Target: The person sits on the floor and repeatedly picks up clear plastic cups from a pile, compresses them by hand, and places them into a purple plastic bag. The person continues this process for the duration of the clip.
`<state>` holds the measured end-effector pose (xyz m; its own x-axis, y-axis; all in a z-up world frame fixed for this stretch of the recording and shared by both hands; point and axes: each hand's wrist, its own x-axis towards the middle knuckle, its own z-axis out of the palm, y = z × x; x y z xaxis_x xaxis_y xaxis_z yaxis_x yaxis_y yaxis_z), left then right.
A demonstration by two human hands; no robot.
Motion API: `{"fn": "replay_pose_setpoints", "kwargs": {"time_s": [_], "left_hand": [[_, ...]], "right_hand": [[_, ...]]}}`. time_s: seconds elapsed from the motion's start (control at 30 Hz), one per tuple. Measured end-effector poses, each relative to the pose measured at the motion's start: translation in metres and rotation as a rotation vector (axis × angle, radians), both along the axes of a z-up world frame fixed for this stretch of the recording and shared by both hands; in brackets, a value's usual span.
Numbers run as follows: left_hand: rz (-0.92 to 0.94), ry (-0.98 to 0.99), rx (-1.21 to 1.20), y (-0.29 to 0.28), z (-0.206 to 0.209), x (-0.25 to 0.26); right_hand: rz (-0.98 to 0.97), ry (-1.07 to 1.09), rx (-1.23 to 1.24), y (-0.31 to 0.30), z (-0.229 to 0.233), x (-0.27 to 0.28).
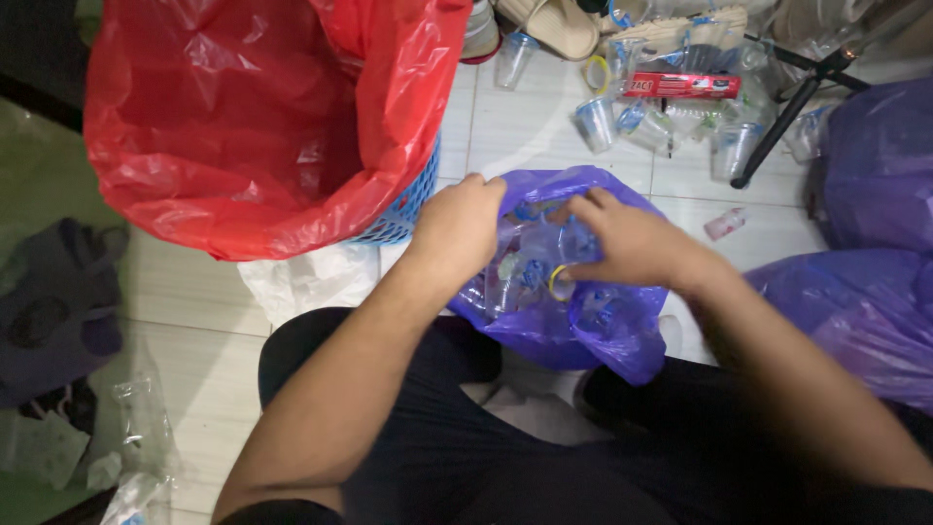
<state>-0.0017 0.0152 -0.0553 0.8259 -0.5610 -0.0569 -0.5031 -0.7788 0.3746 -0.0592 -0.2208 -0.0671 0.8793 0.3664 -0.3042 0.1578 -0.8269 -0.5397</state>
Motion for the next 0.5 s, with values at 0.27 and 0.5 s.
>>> {"fn": "replay_pose_setpoints", "kwargs": {"time_s": [0.27,0.5], "left_hand": [[-0.024,0.031,-0.148,0.005,-0.002,0.0],[-0.039,0.02,-0.184,0.007,-0.002,0.002]], "right_hand": [[-0.011,-0.026,-0.37,0.018,-0.08,-0.019],[0.031,0.033,-0.592,0.022,-0.108,-0.028]]}}
